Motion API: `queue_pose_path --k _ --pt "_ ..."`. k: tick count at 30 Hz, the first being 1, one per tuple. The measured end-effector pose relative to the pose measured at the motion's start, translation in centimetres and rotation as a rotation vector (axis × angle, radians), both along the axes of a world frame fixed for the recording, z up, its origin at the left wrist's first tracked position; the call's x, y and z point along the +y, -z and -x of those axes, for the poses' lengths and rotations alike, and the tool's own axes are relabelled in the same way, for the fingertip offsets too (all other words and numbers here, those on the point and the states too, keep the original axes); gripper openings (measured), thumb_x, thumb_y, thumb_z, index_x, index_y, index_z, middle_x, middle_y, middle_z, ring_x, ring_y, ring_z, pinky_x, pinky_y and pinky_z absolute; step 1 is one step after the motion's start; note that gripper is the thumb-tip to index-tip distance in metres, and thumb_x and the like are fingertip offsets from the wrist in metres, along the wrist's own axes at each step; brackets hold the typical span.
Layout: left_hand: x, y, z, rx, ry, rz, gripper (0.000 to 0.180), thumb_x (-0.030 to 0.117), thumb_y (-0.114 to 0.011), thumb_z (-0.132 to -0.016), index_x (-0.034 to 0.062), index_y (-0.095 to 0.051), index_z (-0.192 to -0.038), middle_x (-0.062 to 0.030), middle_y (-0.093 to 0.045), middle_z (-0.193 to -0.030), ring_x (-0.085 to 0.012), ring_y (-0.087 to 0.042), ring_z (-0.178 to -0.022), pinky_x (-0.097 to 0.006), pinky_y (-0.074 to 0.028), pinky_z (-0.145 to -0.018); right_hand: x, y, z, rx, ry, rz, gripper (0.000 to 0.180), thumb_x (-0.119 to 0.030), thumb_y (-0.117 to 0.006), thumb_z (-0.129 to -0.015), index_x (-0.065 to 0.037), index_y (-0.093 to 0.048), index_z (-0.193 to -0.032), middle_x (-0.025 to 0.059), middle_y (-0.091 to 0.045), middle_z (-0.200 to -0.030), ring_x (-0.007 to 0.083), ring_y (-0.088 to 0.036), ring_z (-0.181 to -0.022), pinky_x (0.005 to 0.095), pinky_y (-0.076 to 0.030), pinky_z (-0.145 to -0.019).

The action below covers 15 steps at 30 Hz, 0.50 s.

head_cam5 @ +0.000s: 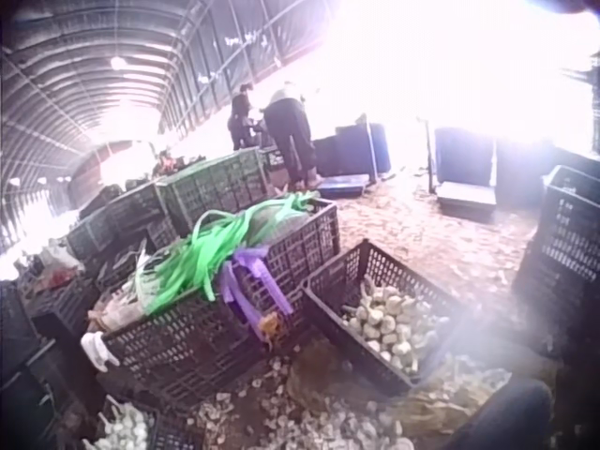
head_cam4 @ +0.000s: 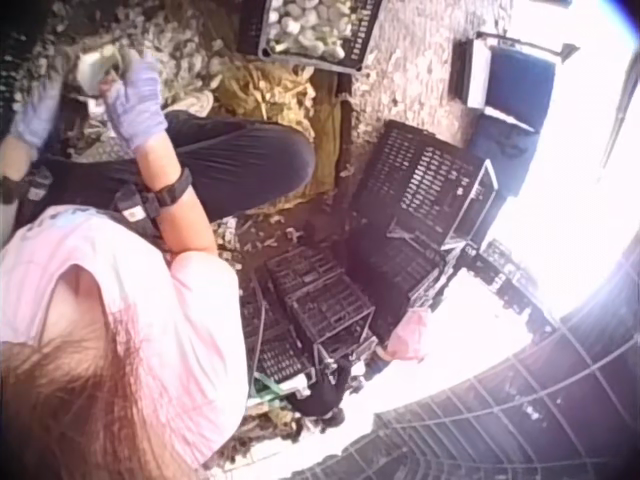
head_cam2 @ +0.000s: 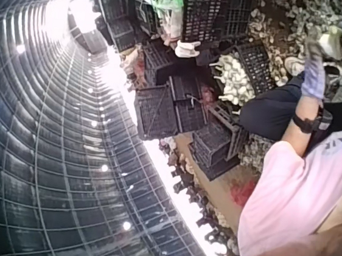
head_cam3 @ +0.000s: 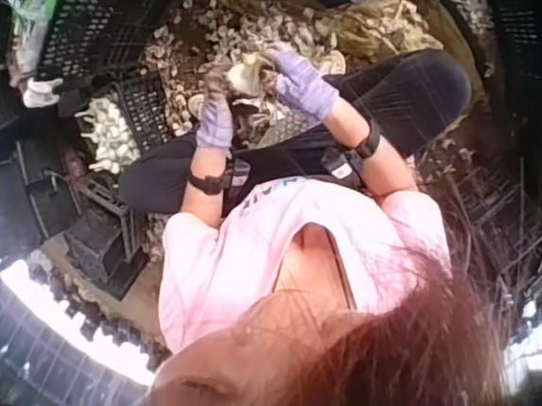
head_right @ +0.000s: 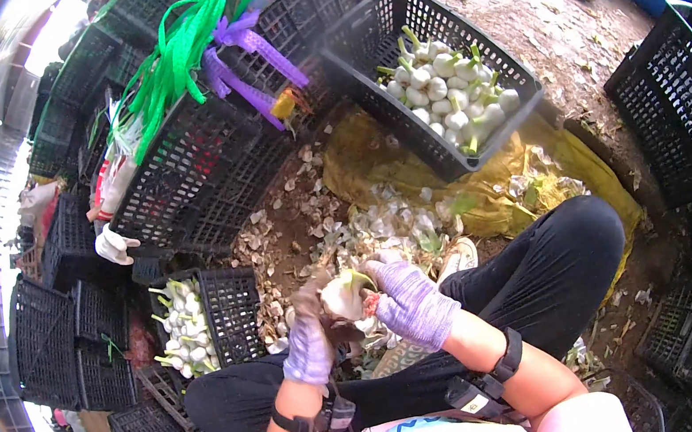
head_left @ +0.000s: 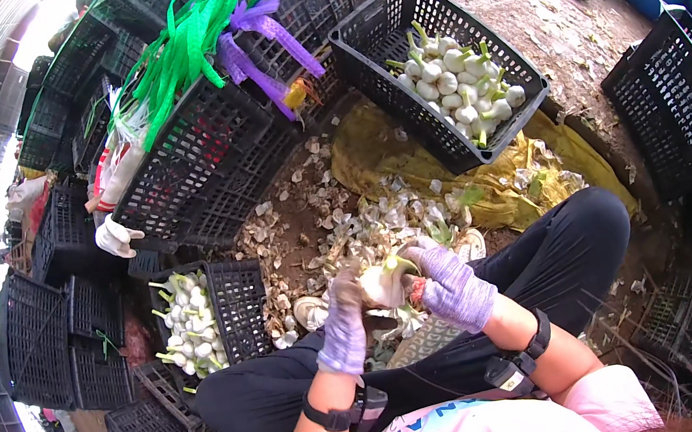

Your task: The person sits on the floor and peels garlic bulbs by hand, removing the outer skins and roots. They place the cleaned garlic into a black crate and later transfer the contents into a large blue barrel. Finally, they gather the discarded skins into a sack.

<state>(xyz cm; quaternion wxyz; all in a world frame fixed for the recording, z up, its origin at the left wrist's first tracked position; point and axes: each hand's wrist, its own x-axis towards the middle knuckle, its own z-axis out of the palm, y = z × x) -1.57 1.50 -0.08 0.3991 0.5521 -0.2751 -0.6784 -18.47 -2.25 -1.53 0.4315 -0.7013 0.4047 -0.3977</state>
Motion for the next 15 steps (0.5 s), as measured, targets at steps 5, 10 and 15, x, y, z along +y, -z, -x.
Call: queue_pose_path --k 5,10,15 --pt "0.1 -0.3 -0.1 0.241 -0.021 0.193 0.074 0.056 -0.06 -0.074 0.0089 -0.039 -0.126 -0.0057 -0.054 -0.105 -0.0161 -0.056 -0.091 -0.028 -0.051 -0.068 1.9 3.8 0.4 -0.695 -0.144 -0.777 0.034 -0.028 -0.057 -0.082 -0.003 -0.053 -0.106 0.0097 -0.058 -0.098 0.0232 -0.057 -0.09 0.0328 -0.045 -0.08" --pt "-0.3 0.2 -1.0 -0.064 0.022 0.303 0.079 0.046 -0.069 -0.07 0.0061 -0.035 -0.129 -0.009 -0.052 -0.11 -0.017 -0.055 -0.088 -0.025 -0.05 -0.07 1.8 2.0 -0.1 -0.886 -0.224 -0.728 0.049 -0.039 -0.06 -0.08 -0.002 -0.053 -0.111 0.0046 -0.059 -0.096 0.0158 -0.057 -0.083 0.0252 -0.044 -0.077" --pt "-0.3 -0.6 -2.3 0.249 0.035 0.236 0.07 0.033 -0.074 -0.07 0.0074 -0.042 -0.126 -0.0074 -0.053 -0.11 -0.0165 -0.054 -0.097 -0.027 -0.047 -0.078 0.5 0.9 1.1 -1.383 -0.097 -1.271 0.023 -0.019 -0.054 -0.082 -0.002 -0.054 -0.098 0.0133 -0.06 -0.092 0.0255 -0.062 -0.077 0.0335 -0.052 -0.06"
